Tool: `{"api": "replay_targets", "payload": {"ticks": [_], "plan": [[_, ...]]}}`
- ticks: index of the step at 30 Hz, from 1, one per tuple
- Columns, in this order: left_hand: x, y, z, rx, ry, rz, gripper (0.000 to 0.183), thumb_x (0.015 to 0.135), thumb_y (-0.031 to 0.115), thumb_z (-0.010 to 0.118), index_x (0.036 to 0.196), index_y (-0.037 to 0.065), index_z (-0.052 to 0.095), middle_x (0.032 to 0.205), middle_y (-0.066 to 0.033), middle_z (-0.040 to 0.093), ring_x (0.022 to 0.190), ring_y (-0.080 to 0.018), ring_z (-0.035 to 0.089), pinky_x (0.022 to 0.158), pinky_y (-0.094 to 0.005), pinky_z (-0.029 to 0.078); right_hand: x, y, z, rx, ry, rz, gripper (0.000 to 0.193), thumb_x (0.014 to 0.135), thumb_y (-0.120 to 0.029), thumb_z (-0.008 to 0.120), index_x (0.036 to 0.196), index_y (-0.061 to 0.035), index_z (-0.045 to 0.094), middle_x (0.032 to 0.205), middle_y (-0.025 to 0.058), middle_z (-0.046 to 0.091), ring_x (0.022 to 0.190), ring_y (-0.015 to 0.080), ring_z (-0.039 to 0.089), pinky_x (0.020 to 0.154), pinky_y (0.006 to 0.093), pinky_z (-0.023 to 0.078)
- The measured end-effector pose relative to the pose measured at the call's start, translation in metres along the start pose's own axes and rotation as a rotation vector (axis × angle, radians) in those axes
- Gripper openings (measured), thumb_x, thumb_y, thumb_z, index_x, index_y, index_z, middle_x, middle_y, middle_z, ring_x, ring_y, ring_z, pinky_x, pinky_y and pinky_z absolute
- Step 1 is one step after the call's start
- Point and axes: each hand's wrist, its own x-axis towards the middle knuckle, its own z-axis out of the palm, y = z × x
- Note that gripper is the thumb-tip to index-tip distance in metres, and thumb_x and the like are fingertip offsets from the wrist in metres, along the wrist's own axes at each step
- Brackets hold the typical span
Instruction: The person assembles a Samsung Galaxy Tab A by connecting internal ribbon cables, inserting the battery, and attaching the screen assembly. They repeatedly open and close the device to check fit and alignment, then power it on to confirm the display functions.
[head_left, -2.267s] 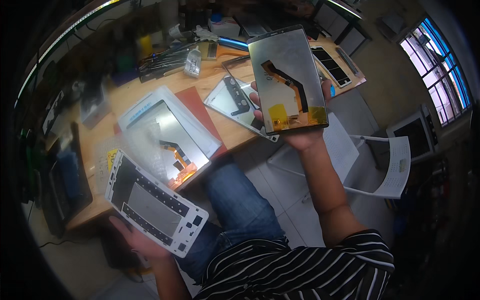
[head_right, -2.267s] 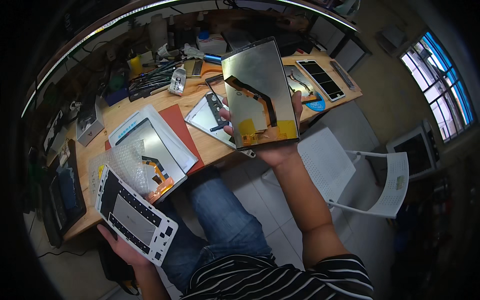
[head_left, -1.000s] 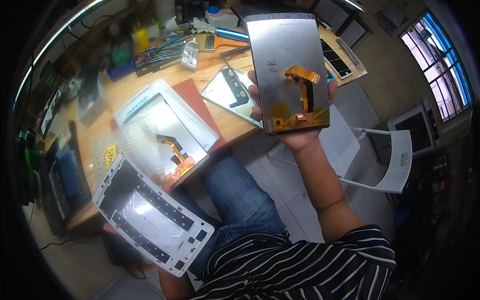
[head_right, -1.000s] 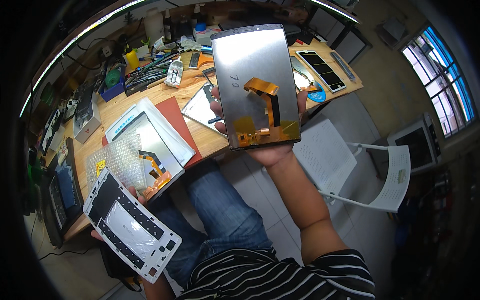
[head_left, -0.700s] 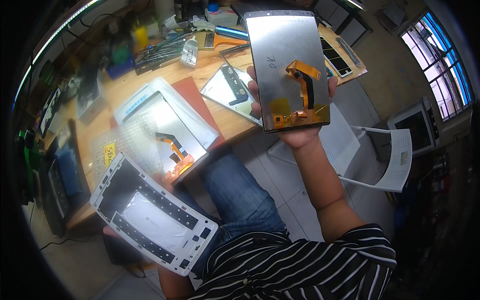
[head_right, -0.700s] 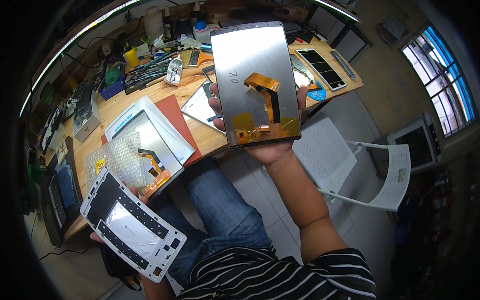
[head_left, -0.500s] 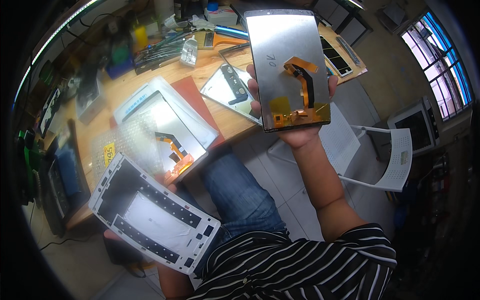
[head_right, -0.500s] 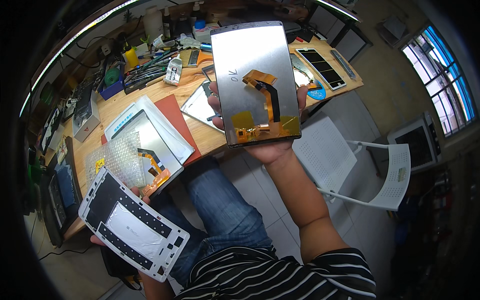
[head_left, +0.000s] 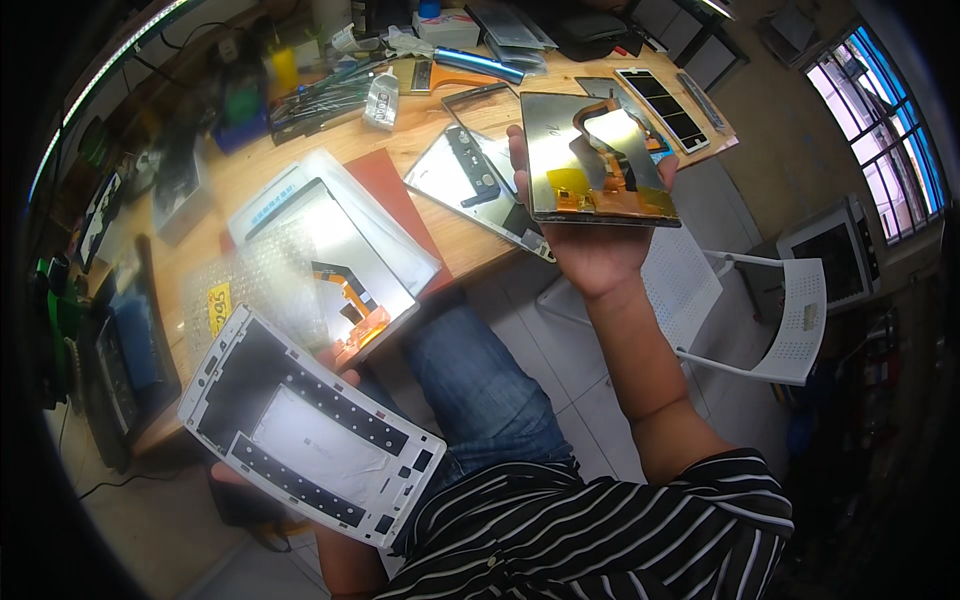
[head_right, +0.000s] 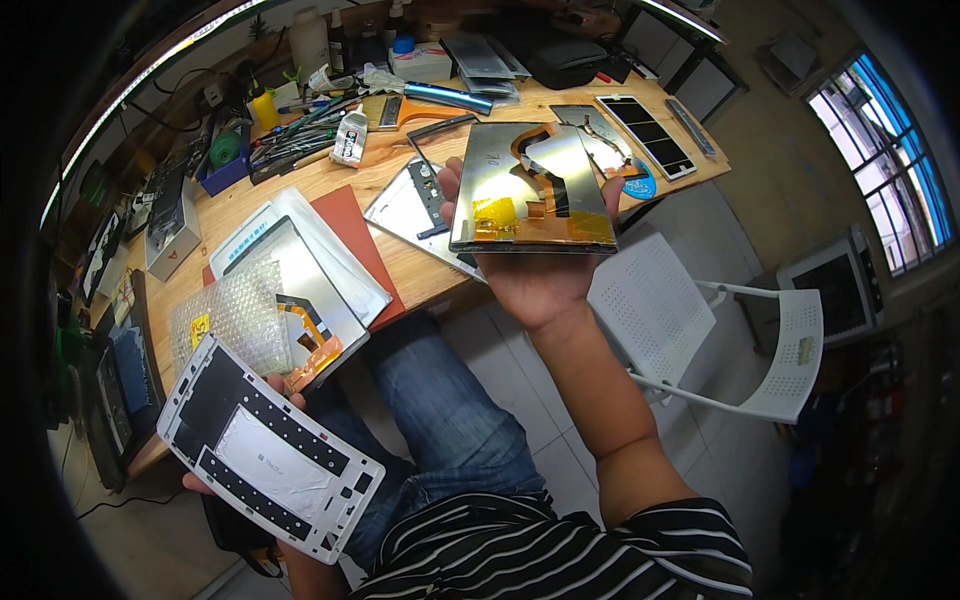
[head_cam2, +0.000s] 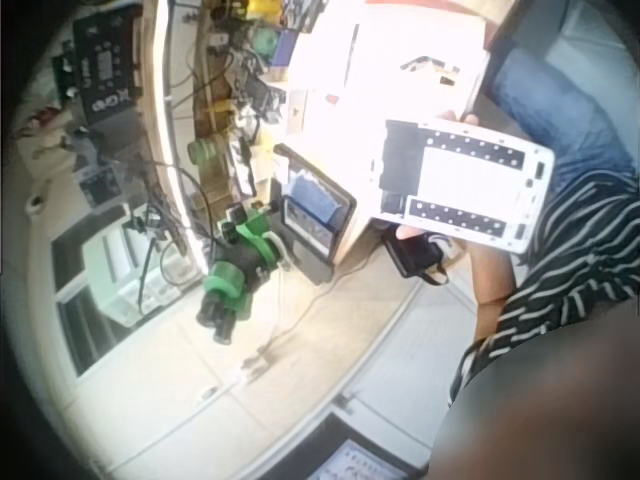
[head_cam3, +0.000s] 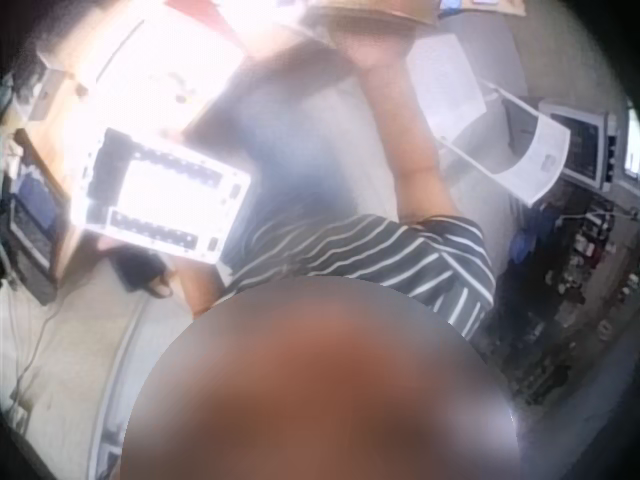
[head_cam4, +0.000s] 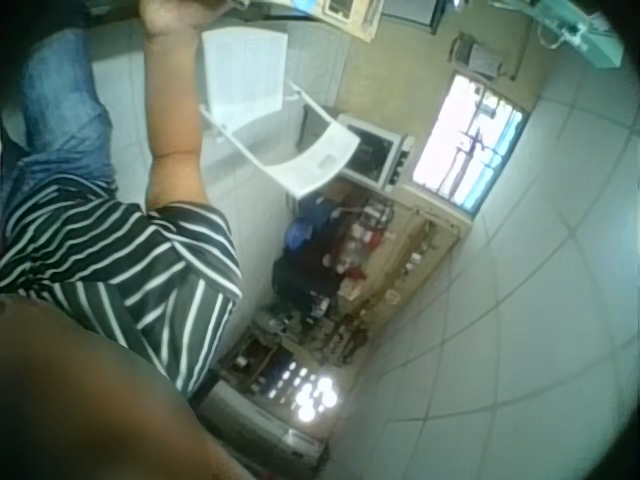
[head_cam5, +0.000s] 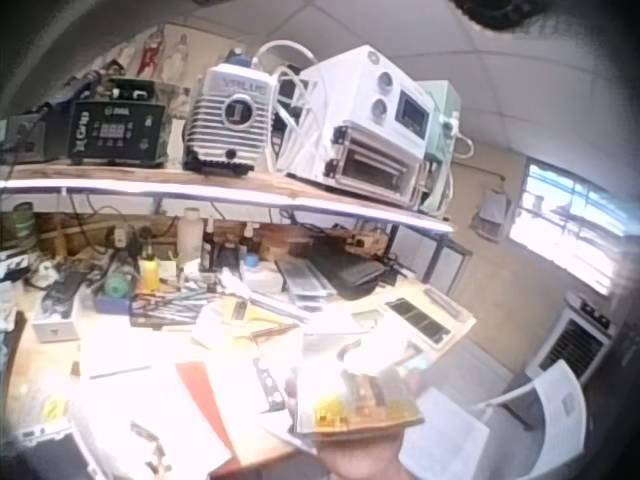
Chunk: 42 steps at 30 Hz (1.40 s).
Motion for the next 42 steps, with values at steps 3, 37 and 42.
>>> {"api": "replay_targets", "payload": {"ticks": [3, 37, 42], "plan": [[0.002, 0.000, -0.001, 0.004, -0.020, -0.002, 0.119, 0.078, 0.081, 0.061, 0.161, 0.016, 0.008, 0.151, -0.0414, 0.027, 0.132, -0.0601, 0.041, 0.099, -0.0677, 0.049, 0.000, -0.001, -0.003, -0.005, 0.034, -0.060, 0.099, 0.082, -0.066, 0.070, 0.157, -0.0153, 0.030, 0.160, 0.0265, 0.019, 0.150, 0.0452, 0.016, 0.121, 0.0594, 0.025], [0.000, -0.016, 0.002, 0.105, 0.111, 0.077, 0.129, 0.072, 0.092, 0.052, 0.160, 0.009, 0.006, 0.147, -0.0494, 0.024, 0.122, -0.0616, 0.051, 0.089, -0.0654, 0.055, -0.036, 0.002, -0.063, 0.057, -0.628, 0.361, 0.058, 0.099, -0.064, 0.046, 0.142, -0.0272, 0.057, 0.136, 0.0341, 0.053, 0.085, 0.0387, 0.072, 0.060, 0.0377, 0.054], [-0.001, -0.012, -0.005, 0.041, 0.021, 0.014, 0.128, 0.074, 0.088, 0.057, 0.161, 0.010, 0.004, 0.150, -0.0487, 0.015, 0.129, -0.0647, 0.040, 0.093, -0.0704, 0.050, -0.052, 0.011, -0.066, 0.228, -0.552, 0.247, 0.076, 0.093, -0.072, 0.046, 0.136, -0.0097, 0.058, 0.127, 0.0373, 0.057, 0.080, 0.0407, 0.072, 0.058, 0.0373, 0.056]]}}
